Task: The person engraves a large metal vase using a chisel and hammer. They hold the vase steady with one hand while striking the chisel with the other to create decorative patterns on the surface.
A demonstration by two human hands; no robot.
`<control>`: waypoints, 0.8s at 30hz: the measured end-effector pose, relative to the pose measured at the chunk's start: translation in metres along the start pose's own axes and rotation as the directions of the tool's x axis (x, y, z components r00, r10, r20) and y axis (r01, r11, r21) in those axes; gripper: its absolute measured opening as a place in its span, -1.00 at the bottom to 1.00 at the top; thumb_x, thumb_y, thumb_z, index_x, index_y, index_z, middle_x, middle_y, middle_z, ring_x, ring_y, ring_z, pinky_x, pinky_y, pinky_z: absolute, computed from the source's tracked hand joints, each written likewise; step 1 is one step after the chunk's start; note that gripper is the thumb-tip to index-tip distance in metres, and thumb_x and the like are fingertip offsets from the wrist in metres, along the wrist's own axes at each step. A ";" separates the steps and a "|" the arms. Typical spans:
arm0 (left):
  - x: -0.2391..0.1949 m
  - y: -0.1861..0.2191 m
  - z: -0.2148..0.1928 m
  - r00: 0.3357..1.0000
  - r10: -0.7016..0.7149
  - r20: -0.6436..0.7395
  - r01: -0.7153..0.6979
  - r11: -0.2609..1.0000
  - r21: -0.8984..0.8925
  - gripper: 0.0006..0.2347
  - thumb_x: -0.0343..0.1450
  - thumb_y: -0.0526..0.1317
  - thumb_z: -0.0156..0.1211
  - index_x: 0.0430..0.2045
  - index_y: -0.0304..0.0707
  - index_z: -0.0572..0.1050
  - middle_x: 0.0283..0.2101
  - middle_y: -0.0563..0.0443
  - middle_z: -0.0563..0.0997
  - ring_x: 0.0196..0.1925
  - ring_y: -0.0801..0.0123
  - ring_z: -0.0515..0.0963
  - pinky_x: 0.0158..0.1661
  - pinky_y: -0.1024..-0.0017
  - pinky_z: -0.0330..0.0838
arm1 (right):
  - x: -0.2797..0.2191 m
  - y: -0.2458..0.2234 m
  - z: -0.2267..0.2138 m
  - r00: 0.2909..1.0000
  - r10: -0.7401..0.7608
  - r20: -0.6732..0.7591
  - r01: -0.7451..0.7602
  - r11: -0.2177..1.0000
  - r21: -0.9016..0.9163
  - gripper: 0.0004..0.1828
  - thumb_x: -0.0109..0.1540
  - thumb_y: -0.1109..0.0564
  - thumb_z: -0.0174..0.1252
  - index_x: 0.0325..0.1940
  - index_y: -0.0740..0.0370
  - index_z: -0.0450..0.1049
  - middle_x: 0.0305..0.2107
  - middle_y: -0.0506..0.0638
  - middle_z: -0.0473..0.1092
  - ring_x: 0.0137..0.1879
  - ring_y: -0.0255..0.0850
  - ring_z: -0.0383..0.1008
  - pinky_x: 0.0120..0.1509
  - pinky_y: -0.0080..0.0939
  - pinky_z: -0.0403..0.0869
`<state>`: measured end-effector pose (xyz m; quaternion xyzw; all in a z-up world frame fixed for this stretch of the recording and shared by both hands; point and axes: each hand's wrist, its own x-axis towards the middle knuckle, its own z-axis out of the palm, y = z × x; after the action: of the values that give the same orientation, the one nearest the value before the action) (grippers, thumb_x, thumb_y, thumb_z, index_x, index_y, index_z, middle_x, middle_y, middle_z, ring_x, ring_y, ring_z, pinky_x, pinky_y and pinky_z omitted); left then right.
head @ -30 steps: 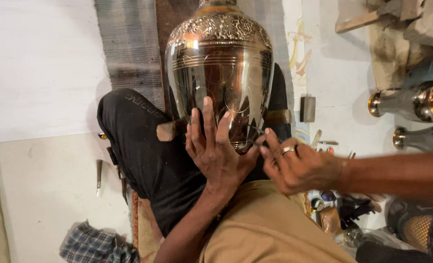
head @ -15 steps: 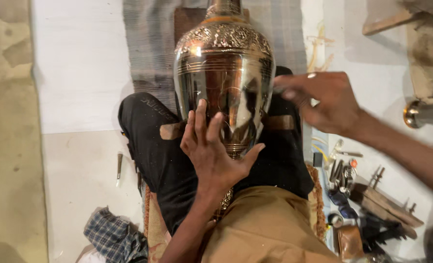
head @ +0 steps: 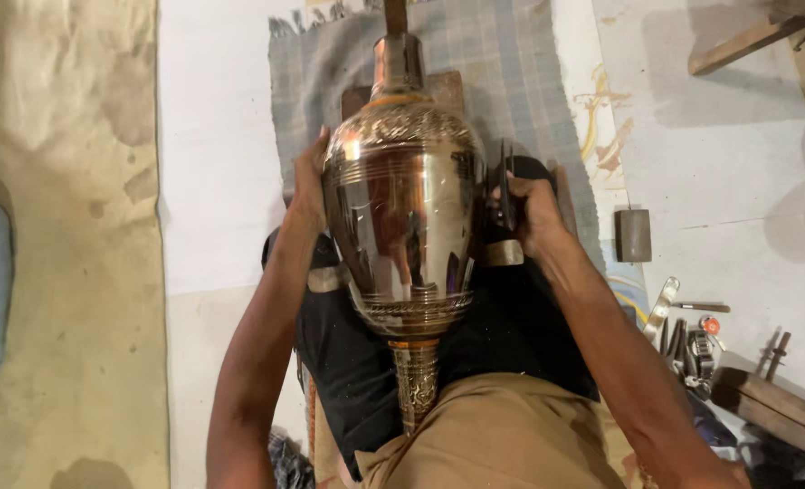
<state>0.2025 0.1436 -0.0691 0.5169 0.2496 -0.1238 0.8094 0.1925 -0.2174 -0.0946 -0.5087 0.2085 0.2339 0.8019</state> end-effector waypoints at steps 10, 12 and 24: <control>0.074 -0.085 -0.069 0.997 0.075 0.004 -0.073 0.982 -0.177 -0.63 0.54 -0.01 -0.10 0.12 -0.21 0.48 -0.24 -0.08 0.50 -0.31 0.26 0.50 -0.40 0.29 0.48 | -0.103 -0.047 0.031 0.833 -0.458 0.312 0.522 0.836 -0.167 -0.66 0.41 0.06 -0.03 -0.40 0.25 0.43 -0.20 0.07 0.60 0.01 -0.19 0.64 0.28 -0.28 0.50; 0.055 -0.080 -0.072 0.993 0.102 -0.066 -0.105 0.993 -0.046 -0.65 0.57 -0.05 -0.08 0.09 -0.22 0.55 -0.34 -0.03 0.53 -0.41 0.33 0.50 -0.47 0.36 0.45 | -0.139 -0.049 0.031 0.898 -0.431 0.093 0.440 0.881 -0.175 -0.69 0.39 0.06 -0.02 -0.35 0.29 0.43 -0.31 0.10 0.58 -0.38 -0.21 0.50 -0.23 -0.23 0.53; -0.227 -0.063 0.085 0.492 0.869 -0.048 -0.460 0.306 0.833 -0.46 0.32 -0.01 0.46 0.07 -0.29 0.38 0.25 -0.19 0.47 0.35 0.08 0.41 0.32 0.02 0.28 | -0.232 -0.022 0.085 0.864 -0.438 0.248 0.443 0.427 -0.788 -0.54 0.12 0.27 0.38 0.11 0.31 0.54 -0.51 -0.07 0.45 -0.49 -0.44 0.31 -0.46 -0.45 0.26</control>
<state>0.0056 0.0274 0.0319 0.8587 0.1255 0.2891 0.4040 0.0270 -0.1860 0.0876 -0.8582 -0.0680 0.0875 0.5011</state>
